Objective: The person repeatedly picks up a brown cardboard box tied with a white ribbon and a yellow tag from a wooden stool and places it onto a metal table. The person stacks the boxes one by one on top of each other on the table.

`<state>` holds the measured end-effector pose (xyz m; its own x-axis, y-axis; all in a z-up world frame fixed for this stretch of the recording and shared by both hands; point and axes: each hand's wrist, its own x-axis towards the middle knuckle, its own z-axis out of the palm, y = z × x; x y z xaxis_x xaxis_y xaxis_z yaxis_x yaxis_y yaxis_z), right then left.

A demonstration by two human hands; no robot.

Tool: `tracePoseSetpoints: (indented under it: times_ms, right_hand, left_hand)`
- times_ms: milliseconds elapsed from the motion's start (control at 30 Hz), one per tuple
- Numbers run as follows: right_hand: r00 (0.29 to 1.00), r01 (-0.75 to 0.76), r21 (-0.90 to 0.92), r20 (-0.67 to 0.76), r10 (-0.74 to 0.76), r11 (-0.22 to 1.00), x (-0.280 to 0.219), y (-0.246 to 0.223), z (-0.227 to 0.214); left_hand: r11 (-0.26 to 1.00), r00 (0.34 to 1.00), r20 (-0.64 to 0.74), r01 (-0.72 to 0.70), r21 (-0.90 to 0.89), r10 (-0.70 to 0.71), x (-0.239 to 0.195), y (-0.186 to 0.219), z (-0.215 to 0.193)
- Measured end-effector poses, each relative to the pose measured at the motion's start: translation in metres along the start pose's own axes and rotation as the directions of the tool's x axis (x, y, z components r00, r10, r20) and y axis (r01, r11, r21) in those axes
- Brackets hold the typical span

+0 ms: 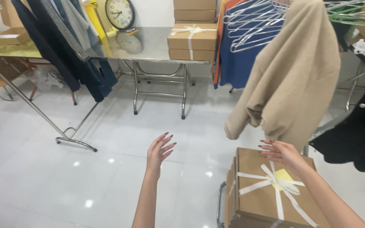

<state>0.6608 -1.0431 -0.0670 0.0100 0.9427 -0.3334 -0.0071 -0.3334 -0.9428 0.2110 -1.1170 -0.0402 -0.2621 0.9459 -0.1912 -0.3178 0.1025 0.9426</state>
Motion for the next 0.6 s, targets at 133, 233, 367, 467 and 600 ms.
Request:
tracePoseSetpoints:
  times_ms: [133, 233, 367, 467, 600]
  right_hand:
    - [1.000, 0.024, 0.040, -0.005, -0.023, 0.999, 0.023, -0.030, 0.080]
    - [1.000, 0.005, 0.084, -0.003, -0.005, 0.996, 0.055, -0.036, 0.118]
    - [0.999, 0.008, 0.133, -0.044, -0.002, 0.991, 0.078, -0.041, 0.163]
    - [0.997, -0.005, 0.163, -0.069, 0.017, 0.987, 0.091, -0.046, 0.191]
    - [0.994, -0.034, 0.193, -0.092, 0.052, 0.981, 0.117, -0.057, 0.216]
  left_hand:
    - [1.000, 1.000, 0.003, -0.016, 0.006, 0.015, 0.052, 0.032, -0.051]
    - [0.999, 0.997, 0.060, -0.047, -0.001, 0.047, 0.098, 0.048, -0.084]
    - [0.999, 0.997, 0.056, -0.045, -0.011, 0.046, 0.139, 0.075, -0.111]
    - [1.000, 0.997, 0.070, -0.027, 0.005, 0.027, 0.167, 0.087, -0.125]
    - [1.000, 0.997, 0.074, -0.001, 0.027, -0.001, 0.210, 0.099, -0.138]
